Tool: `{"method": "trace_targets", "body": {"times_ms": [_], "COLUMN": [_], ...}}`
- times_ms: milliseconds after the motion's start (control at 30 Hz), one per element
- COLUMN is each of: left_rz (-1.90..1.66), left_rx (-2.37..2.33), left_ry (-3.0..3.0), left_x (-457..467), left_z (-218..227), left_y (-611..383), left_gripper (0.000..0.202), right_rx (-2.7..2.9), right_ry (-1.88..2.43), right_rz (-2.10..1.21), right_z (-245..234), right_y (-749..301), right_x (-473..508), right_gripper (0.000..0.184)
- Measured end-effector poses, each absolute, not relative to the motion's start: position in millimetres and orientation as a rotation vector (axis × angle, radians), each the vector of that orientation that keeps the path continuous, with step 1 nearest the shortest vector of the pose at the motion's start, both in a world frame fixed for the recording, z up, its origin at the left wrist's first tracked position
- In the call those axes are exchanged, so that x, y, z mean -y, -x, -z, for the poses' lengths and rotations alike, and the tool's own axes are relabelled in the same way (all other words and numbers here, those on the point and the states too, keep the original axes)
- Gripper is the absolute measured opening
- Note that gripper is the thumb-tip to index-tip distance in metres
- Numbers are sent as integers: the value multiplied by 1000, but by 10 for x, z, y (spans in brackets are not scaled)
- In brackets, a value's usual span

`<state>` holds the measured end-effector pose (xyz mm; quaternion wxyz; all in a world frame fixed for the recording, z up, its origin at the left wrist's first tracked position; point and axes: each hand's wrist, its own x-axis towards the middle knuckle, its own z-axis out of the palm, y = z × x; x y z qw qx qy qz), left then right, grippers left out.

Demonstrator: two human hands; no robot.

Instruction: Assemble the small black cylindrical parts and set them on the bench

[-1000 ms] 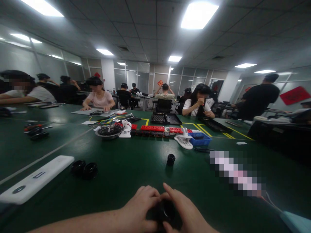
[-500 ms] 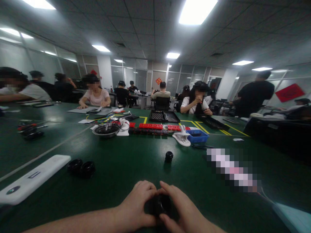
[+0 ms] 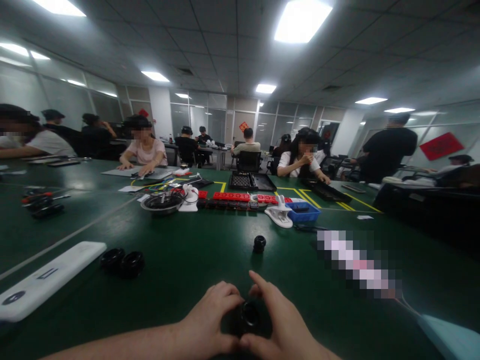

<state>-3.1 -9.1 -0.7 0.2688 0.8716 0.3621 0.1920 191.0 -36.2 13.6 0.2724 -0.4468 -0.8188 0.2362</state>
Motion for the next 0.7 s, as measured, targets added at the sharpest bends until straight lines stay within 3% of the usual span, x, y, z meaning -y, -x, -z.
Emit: {"method": "trace_targets", "body": {"times_ms": [267,400,500,600,700], "left_rz": [-486,-515,-503,-484,-458], "left_rx": [-948,-917,-924,-947,-959], "left_ry": [-2368,-2365,-2374,-2388,-2388], "left_x": [87,78,87,96,88], "left_z": [-11,19,5,-19,-27], "left_y": [44,54,44,33,34], "left_gripper": [44,40,37,38,38], "right_rx": [2308,2287,2239,2248,2272], "right_ry": [904,1116,1252,1085,880], "right_rz": [-597,-661,-757,-749,-689], "right_z": [-155,-246,-273,-268,-267], "right_y": [-1898,-1869,-1850,-1864,-1899], "right_x": [368,378,387,387,375], "right_gripper": [64,65,52,38,36]}}
